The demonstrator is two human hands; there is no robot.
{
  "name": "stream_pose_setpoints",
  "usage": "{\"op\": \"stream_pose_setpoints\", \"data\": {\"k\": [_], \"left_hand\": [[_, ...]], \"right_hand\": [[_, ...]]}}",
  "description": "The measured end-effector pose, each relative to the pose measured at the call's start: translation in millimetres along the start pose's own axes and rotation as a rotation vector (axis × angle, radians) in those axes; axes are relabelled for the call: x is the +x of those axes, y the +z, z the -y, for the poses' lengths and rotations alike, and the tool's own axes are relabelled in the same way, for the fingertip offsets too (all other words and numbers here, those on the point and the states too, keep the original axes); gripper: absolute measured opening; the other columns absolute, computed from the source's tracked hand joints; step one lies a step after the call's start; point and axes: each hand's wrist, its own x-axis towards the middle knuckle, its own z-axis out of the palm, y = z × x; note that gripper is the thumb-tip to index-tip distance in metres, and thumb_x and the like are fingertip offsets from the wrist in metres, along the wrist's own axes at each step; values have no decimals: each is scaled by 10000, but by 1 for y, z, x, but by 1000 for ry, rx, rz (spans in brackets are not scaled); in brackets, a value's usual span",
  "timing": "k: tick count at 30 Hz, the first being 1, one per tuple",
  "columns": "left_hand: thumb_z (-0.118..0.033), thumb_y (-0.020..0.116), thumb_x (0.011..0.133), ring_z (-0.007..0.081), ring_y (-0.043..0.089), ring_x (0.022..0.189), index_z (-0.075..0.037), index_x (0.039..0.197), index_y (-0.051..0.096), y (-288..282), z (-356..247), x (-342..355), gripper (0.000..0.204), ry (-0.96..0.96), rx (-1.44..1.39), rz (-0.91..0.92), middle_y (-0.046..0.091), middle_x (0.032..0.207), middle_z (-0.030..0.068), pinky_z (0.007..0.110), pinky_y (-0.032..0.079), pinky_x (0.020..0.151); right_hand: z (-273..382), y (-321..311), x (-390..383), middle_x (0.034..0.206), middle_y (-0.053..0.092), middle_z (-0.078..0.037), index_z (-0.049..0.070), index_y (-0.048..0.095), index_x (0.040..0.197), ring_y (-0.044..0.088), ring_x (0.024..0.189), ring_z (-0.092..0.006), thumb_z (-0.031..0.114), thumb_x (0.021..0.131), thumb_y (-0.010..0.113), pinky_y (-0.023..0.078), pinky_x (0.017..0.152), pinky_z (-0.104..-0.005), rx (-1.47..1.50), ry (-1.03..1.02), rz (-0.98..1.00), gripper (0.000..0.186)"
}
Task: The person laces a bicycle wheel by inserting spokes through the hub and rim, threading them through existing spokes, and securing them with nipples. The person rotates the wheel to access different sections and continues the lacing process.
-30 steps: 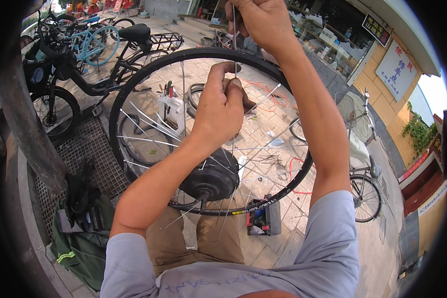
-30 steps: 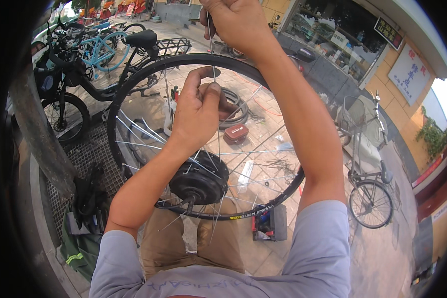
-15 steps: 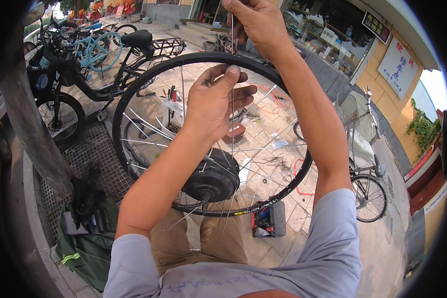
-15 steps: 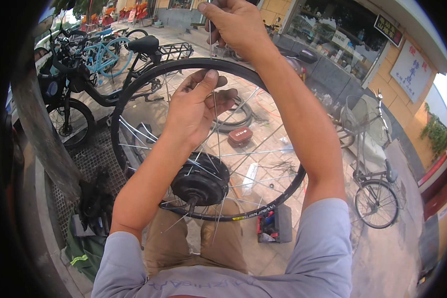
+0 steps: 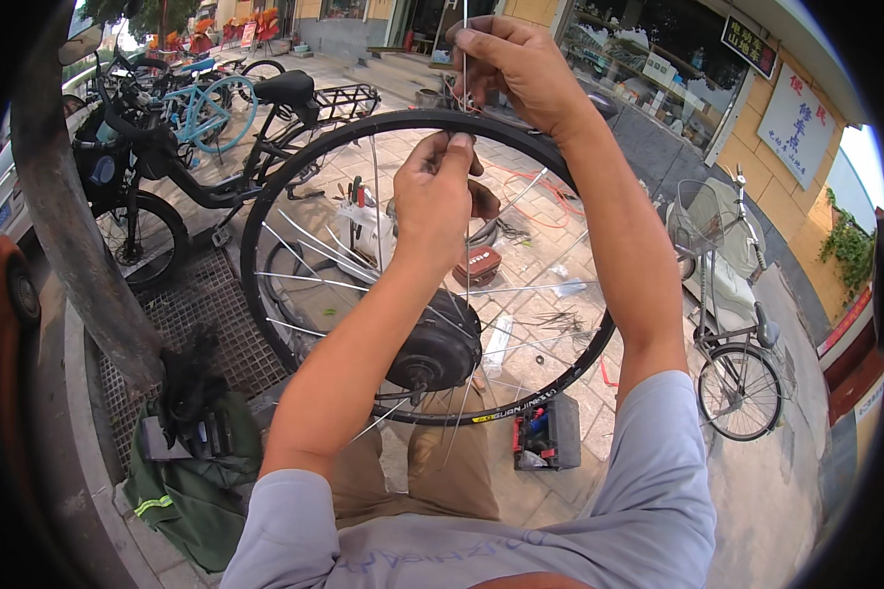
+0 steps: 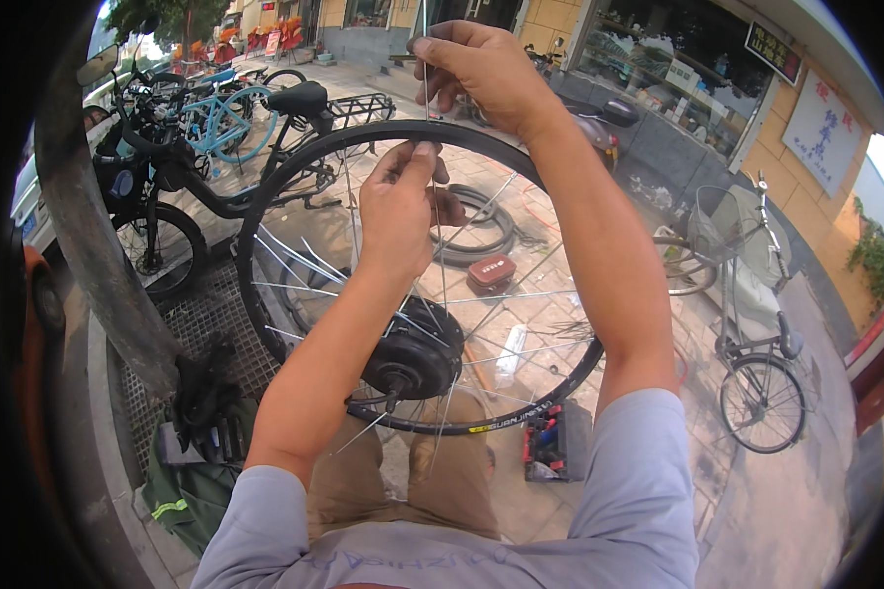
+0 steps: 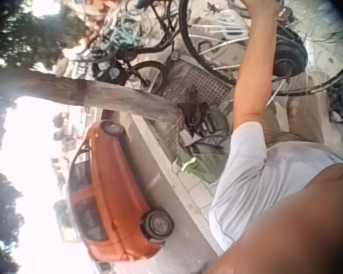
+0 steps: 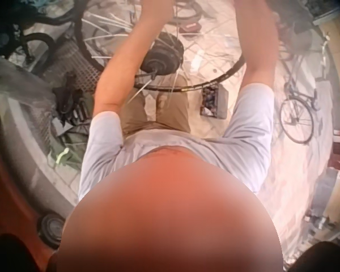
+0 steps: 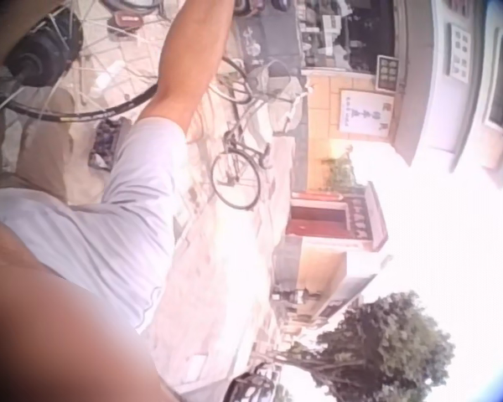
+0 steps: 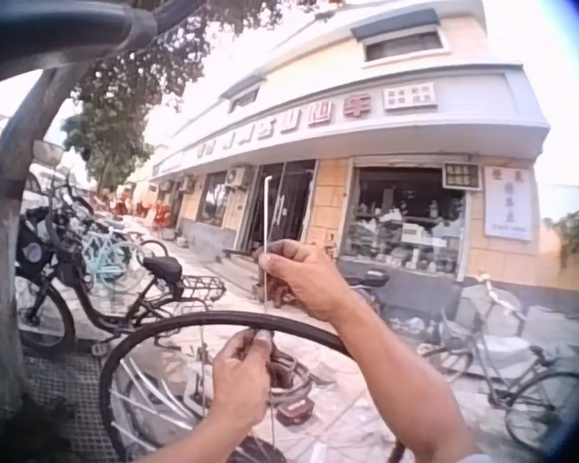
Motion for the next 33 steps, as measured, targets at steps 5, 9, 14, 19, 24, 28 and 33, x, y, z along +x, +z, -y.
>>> {"op": "stream_pose_setpoints", "data": {"k": [5,9,14,19,24,28,33], "left_hand": [[-248,567,1058,209,667,640,-55,1065,599,-6,1,-3,196,-58,-182,80,594,872,39,340,571,570],[-247,616,1041,204,661,656,-72,1075,609,0,-5,-13,179,-112,-332,68,595,849,25,356,572,605],[-235,683,1007,160,607,586,-71,1093,616,3,-2,-14,197,-100,-235,41,593,837,20,358,534,545],[-271,660,1015,130,520,586,-133,1081,620,0,-5,-15,158,-141,-254,108,587,840,-14,336,452,556],[-258,675,1007,135,507,527,-107,1078,618,5,-4,-17,176,-171,-365,47,607,851,15,336,458,506],[-276,682,1008,112,483,526,-122,1051,607,10,-5,-23,176,-119,-293,23,598,846,6,304,427,499],[-281,665,1022,82,425,532,-138,1042,595,7,-4,-19,160,-124,-263,48,547,806,-23,283,360,495]], "right_hand": [[1,3,-1,846,709,-82,-22,688,1048,707,672,-152,225,958,741,526,513,-270,-58,31,13,269],[6,3,-6,852,714,-81,-28,694,1060,691,651,-142,223,949,750,524,509,-267,-69,18,-12,280],[12,3,-9,837,708,-75,-35,698,1045,688,647,-137,236,927,775,513,497,-261,-106,28,-30,306],[15,10,-11,743,691,-62,-2,683,994,662,559,-127,312,920,799,494,455,-246,-170,-16,-51,344],[19,13,-14,719,683,-61,-6,678,991,665,563,-129,327,914,804,494,454,-244,-176,7,-56,364],[22,13,-17,714,678,-61,-6,673,995,665,562,-130,330,914,802,494,452,-245,-198,19,-50,369],[26,12,-19,764,683,-53,-15,685,991,675,608,-130,284,893,819,490,476,-251,-130,12,-64,342]]}}
